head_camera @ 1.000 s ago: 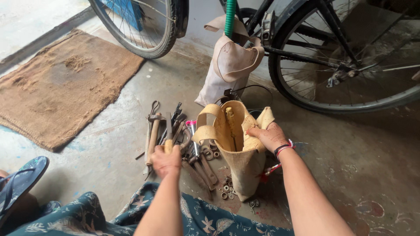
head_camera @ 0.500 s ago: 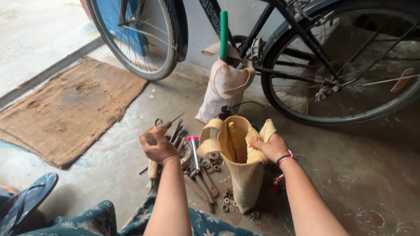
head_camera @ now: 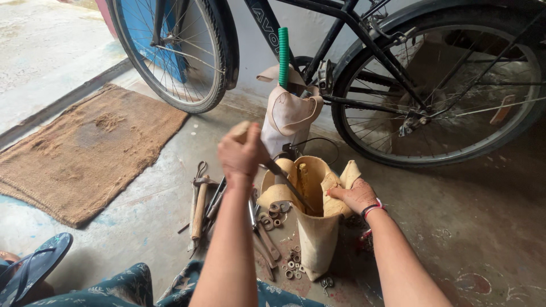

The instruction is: The person organizes various tools and hardware on the floor by sorting bolts and nuts, then placing them along with hammers and wrenches into a tan tool bag.

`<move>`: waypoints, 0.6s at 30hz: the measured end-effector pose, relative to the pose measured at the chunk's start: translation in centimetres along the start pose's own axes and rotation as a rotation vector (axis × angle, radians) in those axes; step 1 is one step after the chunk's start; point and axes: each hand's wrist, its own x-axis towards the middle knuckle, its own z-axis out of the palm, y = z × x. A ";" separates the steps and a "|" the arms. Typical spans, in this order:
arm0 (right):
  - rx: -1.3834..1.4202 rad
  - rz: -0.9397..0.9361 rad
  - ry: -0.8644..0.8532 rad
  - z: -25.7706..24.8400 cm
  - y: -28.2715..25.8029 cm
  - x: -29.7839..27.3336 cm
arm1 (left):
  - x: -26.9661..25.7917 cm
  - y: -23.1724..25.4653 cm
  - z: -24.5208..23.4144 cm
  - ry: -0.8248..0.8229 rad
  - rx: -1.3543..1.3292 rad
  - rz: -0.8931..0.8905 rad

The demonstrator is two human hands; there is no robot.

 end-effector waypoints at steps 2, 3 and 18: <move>0.012 0.017 -0.011 0.0 -0.1 -0.1 | -1.3 1.9 0.9 -0.141 0.165 -0.077; 0.020 0.019 -0.007 0.1 -0.3 -0.1 | -2.0 2.8 1.2 -0.222 0.234 -0.104; 0.015 0.047 -0.031 -0.3 -1.2 -1.0 | -6.9 1.5 5.1 -0.833 0.575 -0.061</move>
